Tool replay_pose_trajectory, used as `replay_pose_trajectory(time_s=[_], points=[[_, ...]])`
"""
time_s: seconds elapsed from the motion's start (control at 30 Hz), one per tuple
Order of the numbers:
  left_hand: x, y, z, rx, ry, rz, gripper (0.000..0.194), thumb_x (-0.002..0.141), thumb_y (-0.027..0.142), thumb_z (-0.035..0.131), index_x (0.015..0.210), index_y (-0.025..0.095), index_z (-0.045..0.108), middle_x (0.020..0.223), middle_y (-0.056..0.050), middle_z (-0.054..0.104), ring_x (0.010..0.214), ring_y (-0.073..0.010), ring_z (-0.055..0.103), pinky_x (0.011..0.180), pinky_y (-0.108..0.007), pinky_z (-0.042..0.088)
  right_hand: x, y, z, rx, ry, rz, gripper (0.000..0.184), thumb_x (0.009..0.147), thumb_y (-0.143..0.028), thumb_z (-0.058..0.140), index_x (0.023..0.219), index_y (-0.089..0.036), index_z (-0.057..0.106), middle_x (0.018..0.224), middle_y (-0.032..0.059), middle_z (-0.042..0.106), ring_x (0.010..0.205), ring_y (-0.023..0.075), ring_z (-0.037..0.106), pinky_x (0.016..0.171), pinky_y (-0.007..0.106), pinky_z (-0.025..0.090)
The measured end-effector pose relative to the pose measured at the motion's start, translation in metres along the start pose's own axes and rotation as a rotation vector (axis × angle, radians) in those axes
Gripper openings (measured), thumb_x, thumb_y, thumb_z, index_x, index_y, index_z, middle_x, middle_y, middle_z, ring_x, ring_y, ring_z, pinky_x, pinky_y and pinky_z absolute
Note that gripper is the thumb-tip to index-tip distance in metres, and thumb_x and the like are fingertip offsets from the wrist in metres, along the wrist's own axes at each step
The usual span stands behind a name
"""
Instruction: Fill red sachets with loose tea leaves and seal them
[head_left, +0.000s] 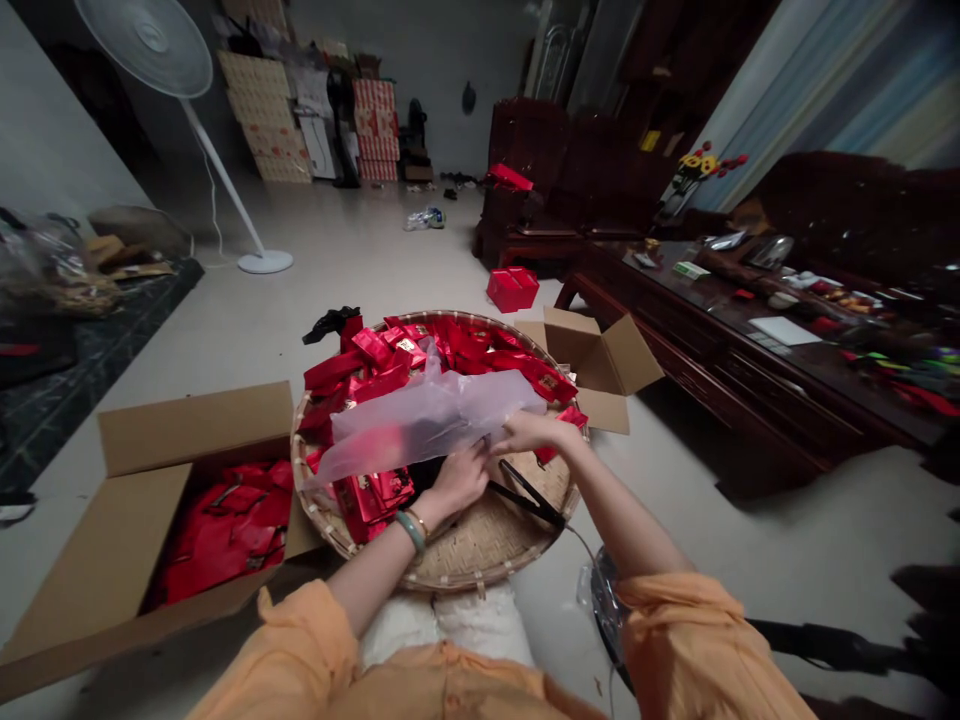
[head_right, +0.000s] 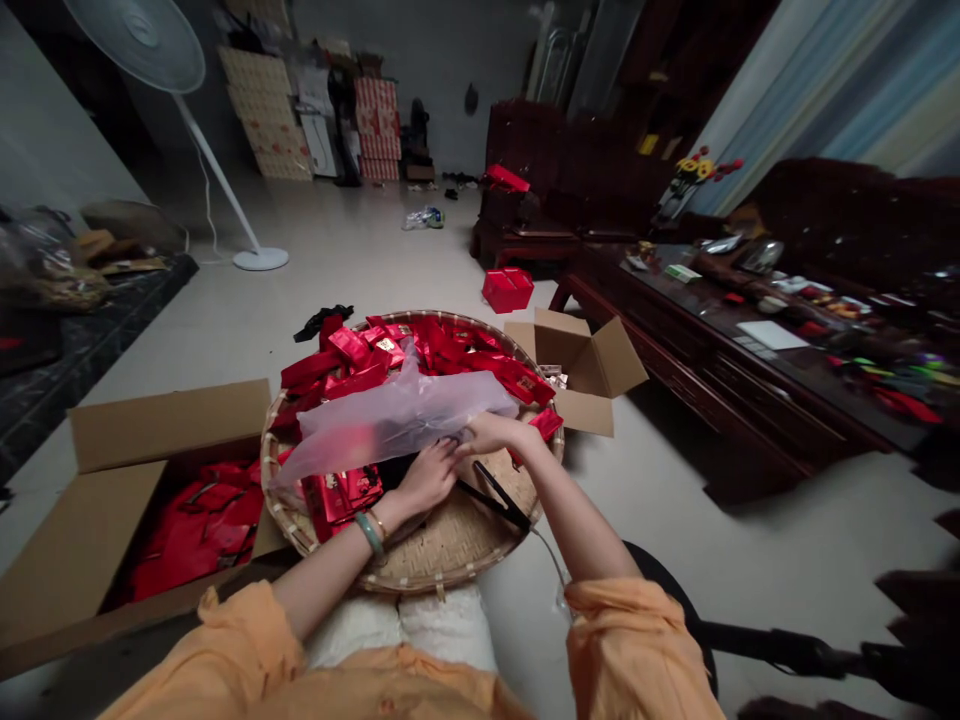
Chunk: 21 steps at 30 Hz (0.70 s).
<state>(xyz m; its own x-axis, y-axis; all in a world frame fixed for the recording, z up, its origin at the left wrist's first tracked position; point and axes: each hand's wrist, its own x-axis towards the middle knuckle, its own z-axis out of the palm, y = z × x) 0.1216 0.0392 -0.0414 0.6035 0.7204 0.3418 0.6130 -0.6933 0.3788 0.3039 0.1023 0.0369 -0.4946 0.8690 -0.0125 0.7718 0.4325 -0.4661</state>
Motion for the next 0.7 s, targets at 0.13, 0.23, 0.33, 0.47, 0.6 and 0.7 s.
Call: replay_pose_trajectory(time_s=[0.13, 0.23, 0.33, 0.47, 0.6, 0.7], points=[[-0.003, -0.031, -0.044, 0.083, 0.231, 0.038, 0.050, 0.085, 0.017, 0.041, 0.134, 0.027, 0.043, 0.139, -0.008, 0.043, 0.126, -0.0277, 0.041, 0.104, -0.046, 0.034, -0.007, 0.001, -0.001, -0.021, 0.134, 0.171, 0.061, 0.077, -0.057, 0.054, 0.123, -0.018, 0.052, 0.124, 0.0137, 0.055, 0.115, 0.0299, 0.049, 0.094, 0.040, 0.039], [0.018, -0.057, -0.076, 0.296, 0.228, -0.158, 0.060, 0.083, 0.019, 0.048, 0.140, 0.030, 0.032, 0.149, -0.009, 0.024, 0.134, -0.0360, 0.025, 0.104, -0.056, 0.025, 0.006, -0.003, 0.014, -0.131, 0.284, 0.499, 0.086, 0.073, -0.066, 0.051, 0.135, -0.010, 0.034, 0.136, 0.0270, 0.036, 0.124, 0.0407, 0.035, 0.095, 0.053, 0.032], [0.048, -0.083, -0.092, 0.418, 0.137, -0.181, 0.078, 0.075, 0.021, 0.061, 0.142, 0.029, 0.024, 0.153, -0.009, 0.010, 0.137, -0.0382, 0.010, 0.105, -0.058, 0.016, 0.022, -0.007, 0.038, -0.167, 0.262, 0.624, 0.102, 0.061, -0.054, 0.072, 0.138, -0.007, 0.024, 0.132, 0.0327, 0.036, 0.124, 0.0457, 0.033, 0.092, 0.058, 0.031], [0.074, -0.119, -0.095, 0.314, 0.063, -0.245, 0.060, 0.078, 0.013, 0.050, 0.136, 0.019, 0.038, 0.143, -0.015, 0.036, 0.129, -0.0340, 0.032, 0.101, -0.051, 0.028, 0.029, 0.004, 0.059, -0.102, 0.267, 0.534, 0.068, 0.063, -0.014, 0.066, 0.126, -0.008, 0.041, 0.114, 0.0249, 0.055, 0.108, 0.0339, 0.053, 0.087, 0.046, 0.041], [0.083, -0.148, -0.099, 0.176, 0.026, -0.270, 0.046, 0.077, 0.012, 0.045, 0.121, 0.019, 0.055, 0.125, -0.010, 0.056, 0.115, -0.0253, 0.047, 0.099, -0.040, 0.034, 0.022, 0.028, 0.061, -0.055, 0.358, 0.438, 0.055, 0.067, -0.004, 0.046, 0.121, -0.014, 0.047, 0.115, 0.0135, 0.059, 0.105, 0.0227, 0.054, 0.090, 0.033, 0.042], [0.090, -0.158, -0.108, 0.122, 0.062, -0.340, 0.039, 0.079, 0.014, 0.044, 0.115, 0.015, 0.059, 0.113, -0.010, 0.063, 0.104, -0.0236, 0.054, 0.095, -0.037, 0.038, 0.018, 0.045, 0.065, -0.021, 0.433, 0.418, 0.053, 0.065, -0.003, 0.036, 0.114, -0.016, 0.051, 0.108, 0.0090, 0.063, 0.098, 0.0212, 0.057, 0.085, 0.033, 0.044]])
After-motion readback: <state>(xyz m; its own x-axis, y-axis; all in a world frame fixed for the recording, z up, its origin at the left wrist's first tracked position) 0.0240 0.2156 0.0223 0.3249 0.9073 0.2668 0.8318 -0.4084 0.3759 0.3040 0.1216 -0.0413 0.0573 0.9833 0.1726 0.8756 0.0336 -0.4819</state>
